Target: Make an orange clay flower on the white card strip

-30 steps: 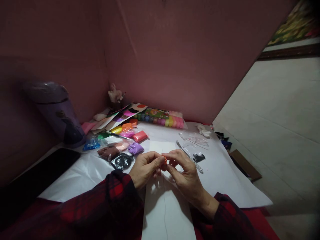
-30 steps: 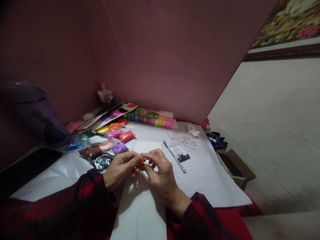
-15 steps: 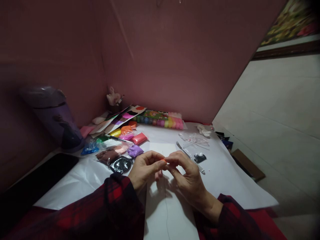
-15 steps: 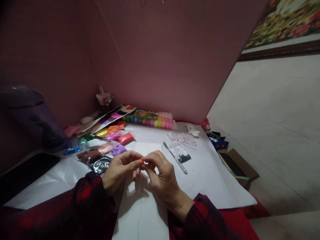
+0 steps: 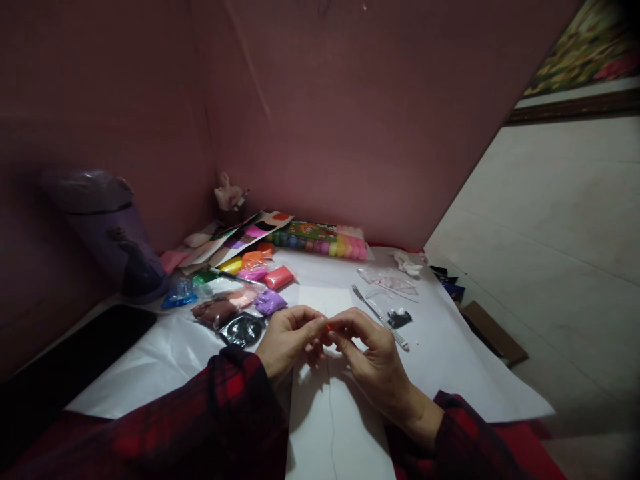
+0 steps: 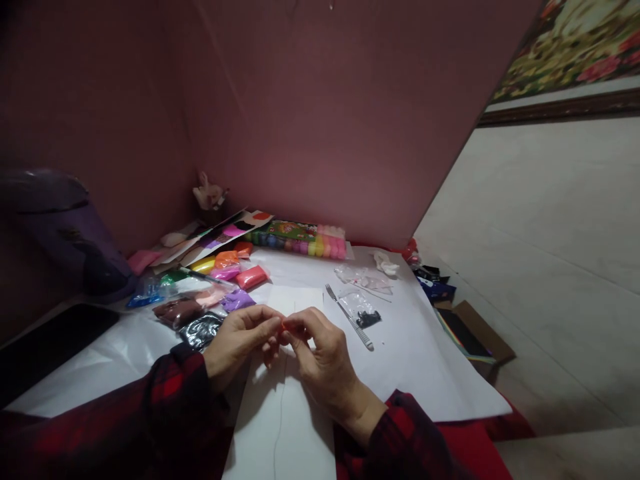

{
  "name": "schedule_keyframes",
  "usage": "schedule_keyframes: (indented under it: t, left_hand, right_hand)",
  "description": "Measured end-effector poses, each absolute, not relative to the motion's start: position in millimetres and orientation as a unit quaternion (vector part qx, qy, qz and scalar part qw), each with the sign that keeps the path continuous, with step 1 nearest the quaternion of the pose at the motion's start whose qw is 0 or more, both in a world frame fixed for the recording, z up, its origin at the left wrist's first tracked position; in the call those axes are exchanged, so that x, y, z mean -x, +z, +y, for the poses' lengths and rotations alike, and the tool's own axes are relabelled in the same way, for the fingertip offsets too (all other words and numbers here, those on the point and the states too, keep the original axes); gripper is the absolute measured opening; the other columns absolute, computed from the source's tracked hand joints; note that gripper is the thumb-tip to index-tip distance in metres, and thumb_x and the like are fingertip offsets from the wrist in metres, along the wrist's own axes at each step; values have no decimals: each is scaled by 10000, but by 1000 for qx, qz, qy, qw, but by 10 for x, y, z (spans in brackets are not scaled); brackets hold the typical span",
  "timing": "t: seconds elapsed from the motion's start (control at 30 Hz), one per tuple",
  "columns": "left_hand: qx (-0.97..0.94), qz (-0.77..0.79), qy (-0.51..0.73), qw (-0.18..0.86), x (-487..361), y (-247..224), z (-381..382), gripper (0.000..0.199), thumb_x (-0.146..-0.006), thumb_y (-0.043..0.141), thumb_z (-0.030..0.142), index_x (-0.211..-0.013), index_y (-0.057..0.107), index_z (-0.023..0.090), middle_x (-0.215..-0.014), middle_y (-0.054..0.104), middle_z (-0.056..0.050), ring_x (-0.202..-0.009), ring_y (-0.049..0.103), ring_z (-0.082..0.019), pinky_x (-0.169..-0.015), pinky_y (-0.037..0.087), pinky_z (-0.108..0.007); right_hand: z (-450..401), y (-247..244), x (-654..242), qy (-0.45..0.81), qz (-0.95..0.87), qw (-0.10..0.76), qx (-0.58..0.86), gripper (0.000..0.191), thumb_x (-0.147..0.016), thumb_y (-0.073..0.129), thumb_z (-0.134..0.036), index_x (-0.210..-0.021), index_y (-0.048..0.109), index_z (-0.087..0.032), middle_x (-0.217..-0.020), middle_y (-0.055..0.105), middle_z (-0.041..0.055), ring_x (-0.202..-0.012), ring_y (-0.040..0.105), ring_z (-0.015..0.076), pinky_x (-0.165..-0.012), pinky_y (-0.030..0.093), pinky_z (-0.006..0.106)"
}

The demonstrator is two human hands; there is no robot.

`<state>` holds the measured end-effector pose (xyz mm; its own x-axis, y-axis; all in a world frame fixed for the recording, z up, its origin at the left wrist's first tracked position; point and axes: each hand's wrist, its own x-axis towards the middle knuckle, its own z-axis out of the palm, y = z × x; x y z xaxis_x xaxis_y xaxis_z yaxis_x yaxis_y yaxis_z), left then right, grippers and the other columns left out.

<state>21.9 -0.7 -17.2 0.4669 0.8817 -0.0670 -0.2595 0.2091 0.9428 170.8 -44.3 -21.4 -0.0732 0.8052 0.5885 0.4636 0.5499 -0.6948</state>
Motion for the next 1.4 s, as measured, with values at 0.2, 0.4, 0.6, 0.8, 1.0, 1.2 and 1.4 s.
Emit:
schedule_keyframes:
  t: [0.2, 0.4, 0.6, 0.8, 1.0, 1.2, 1.4]
  left_hand:
    - [-489, 314, 415, 700, -210, -185, -2, 397, -597, 794, 425, -714, 604, 97, -547, 614, -7, -431, 539, -95, -413, 440, -207]
    - [-489, 328, 405, 699, -209, -201, 14, 364, -646, 761, 420, -711, 599, 101, -565, 619, -9, -408, 515, -83, -401, 419, -206]
    - [-498, 332, 430, 676, -209, -197, -8, 288, -629, 782, 327, -695, 614, 102, -541, 606, 3, -432, 510, -77, -429, 408, -198]
    - [-515, 314, 453, 656, -222, -188, -10, 230, -638, 765, 286, -730, 670, 98, -559, 623, -9, -448, 530, -90, -455, 428, -218]
    - [-516, 315, 435, 667, -217, -190, 2, 222, -598, 788, 251, -693, 651, 105, -557, 608, 6, -445, 513, -75, -419, 401, -191]
    - [-512, 331, 427, 668, -210, -189, 14, 362, -593, 798, 266, -882, 643, 113, -615, 588, 29, -475, 498, -67, -408, 371, -174]
    - [-575, 357, 414, 609, -196, -188, 12, 237, -648, 744, 219, -851, 711, 103, -709, 650, -36, -619, 566, -112, -564, 431, -224]
  right_hand:
    - [-430, -218, -1710, 173, -717, 504, 450, 57, -860, 574, -172, -850, 629, -181, -758, 614, 22, -673, 568, 148, -636, 467, 279]
    - [-434, -222, -1713, 172, -697, 515, 469, 37, -847, 579, -158, -832, 607, -177, -769, 612, 26, -697, 573, 156, -654, 468, 291]
    - [-425, -211, -1704, 314, -630, 526, 477, 120, -847, 617, -278, -794, 609, -171, -723, 613, 11, -619, 575, 126, -565, 480, 246]
    - [-350, -240, -1714, 470, -511, 562, 449, 233, -791, 680, -379, -797, 574, -172, -610, 577, -35, -448, 525, 85, -400, 447, 199]
    - [-326, -235, -1720, 462, -520, 561, 449, 209, -792, 685, -356, -761, 649, -152, -549, 557, -37, -443, 502, 71, -435, 433, 186]
    - [-370, -235, -1710, 464, -540, 558, 426, 173, -821, 658, -344, -837, 635, -173, -684, 625, -8, -571, 583, 103, -526, 493, 210]
    - [-423, -238, -1712, 450, -564, 555, 415, 171, -893, 569, -351, -885, 591, -181, -753, 631, 2, -616, 608, 107, -585, 507, 229]
